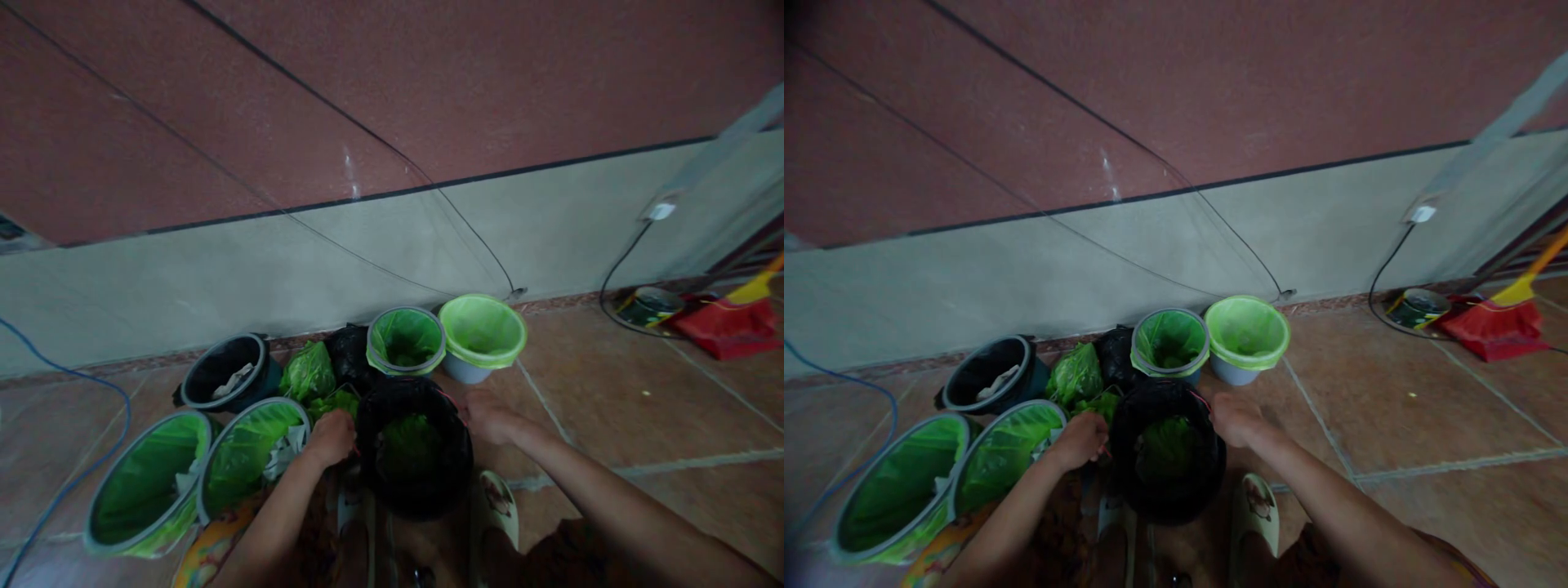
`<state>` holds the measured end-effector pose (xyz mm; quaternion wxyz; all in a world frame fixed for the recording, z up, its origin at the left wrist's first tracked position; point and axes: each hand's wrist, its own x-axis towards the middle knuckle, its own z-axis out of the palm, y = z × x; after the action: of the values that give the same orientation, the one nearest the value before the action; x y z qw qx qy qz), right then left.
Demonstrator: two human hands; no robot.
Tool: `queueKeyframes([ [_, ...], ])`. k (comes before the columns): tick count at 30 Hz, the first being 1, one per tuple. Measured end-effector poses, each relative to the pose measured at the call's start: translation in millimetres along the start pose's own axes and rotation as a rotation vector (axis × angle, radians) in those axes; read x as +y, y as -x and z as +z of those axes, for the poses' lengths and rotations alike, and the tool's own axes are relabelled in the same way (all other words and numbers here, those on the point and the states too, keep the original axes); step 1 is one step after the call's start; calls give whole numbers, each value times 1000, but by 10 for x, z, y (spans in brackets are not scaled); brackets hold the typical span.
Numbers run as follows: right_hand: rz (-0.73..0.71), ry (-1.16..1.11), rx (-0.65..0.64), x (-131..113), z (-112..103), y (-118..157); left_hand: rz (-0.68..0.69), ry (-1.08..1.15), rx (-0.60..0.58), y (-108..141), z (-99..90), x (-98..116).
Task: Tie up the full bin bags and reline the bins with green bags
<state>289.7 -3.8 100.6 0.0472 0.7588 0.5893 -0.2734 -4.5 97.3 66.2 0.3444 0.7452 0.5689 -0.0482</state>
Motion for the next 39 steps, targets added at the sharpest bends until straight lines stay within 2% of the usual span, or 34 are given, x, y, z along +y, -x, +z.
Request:
queueKeyframes([
  [2, 8, 13, 46, -55, -37, 30, 12, 121, -22, 23, -77, 111],
  [5, -60, -2, 127, -109, -58, 53, 169, 373, -40, 81, -209, 319],
  [8, -202, -75, 253, -173, -72, 59, 354, 620, -71, 164, -308, 527],
  [11, -404, -239, 390, -274, -97, 56, 470, 773, -82, 236, -348, 697],
  [13, -467, -445, 356, -360, -108, 51, 518, 860, -61, 250, -347, 779],
  [16, -400, -839, 127, -490, -89, 28, 556, 986, -23, 194, -304, 862],
  [17, -368, -938, 69, -526, -72, 12, 550, 989, -24, 157, -278, 882],
  [19, -334, -1034, 36, -582, -25, -30, 521, 897, -22, 75, -210, 916],
  [23, -343, -989, 13, -650, 98, -116, 499, 678, 81, -10, -86, 982],
  [28, -408, -882, -64, -734, 225, -149, 576, 716, -95, 25, -61, 1037],
  [29, -405, -882, -81, -743, 232, -152, 546, 699, -63, 14, -61, 1029],
  [32, -319, -910, -102, -725, 210, -172, 399, 585, 197, -61, -31, 965],
  [33, -288, -925, -102, -707, 192, -180, 385, 537, 240, -84, -8, 937],
  [34, -265, -939, -99, -686, 172, -188, 403, 489, 230, -98, 23, 912],
  [35, -248, -955, -92, -664, 152, -195, 450, 444, 168, -102, 60, 890],
  [38, -231, -1004, -82, -609, 105, -210, 617, 343, -111, -71, 194, 851],
  [39, -222, -1020, -77, -595, 96, -216, 637, 320, -166, -58, 239, 845],
])
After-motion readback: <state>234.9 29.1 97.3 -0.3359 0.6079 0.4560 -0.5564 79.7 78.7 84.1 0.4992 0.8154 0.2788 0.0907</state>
